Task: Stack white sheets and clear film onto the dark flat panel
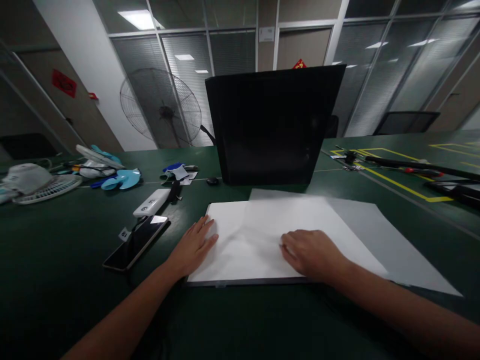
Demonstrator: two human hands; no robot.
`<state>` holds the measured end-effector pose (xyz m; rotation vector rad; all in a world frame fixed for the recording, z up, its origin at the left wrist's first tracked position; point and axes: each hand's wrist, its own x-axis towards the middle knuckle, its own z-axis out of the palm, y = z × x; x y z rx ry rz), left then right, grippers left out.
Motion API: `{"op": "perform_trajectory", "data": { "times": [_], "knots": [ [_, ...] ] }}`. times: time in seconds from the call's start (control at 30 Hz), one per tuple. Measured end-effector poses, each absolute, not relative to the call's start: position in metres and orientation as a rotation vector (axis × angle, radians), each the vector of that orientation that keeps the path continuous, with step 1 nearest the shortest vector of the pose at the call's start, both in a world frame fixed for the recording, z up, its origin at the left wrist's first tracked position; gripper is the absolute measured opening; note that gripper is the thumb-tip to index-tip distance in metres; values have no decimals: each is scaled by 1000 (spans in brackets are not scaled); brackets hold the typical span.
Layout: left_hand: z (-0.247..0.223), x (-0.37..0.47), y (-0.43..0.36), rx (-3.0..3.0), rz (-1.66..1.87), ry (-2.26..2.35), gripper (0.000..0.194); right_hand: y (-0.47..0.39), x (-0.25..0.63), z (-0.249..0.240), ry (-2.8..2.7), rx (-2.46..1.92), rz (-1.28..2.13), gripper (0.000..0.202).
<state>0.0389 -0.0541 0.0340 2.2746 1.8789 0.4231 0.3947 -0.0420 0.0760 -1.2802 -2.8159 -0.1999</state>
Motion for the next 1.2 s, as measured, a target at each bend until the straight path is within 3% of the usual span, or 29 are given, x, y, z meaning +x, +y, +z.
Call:
{"op": "perform_trajectory", "data": {
  "times": [0.3, 0.6, 0.97, 1.03, 1.2],
  "knots": [
    [28, 37, -51, 2341, 389, 1872, 79, -77, 372, 66, -2911, -501, 379, 60],
    [25, 32, -48, 2341, 395, 1895, 67, -44, 402, 72, -2916, -799, 530, 94],
    [29, 33, -50, 2349, 336, 1907, 68, -39, 406, 73, -2929, -721, 594, 78],
    [29, 33, -50, 2356, 344, 1890, 68, -29, 411, 71, -2835, -862, 485, 73],
    [28, 34, -50, 2378, 330, 1885, 64, 14, 448, 63, -2218, -1916, -42, 69]
  ]
}}
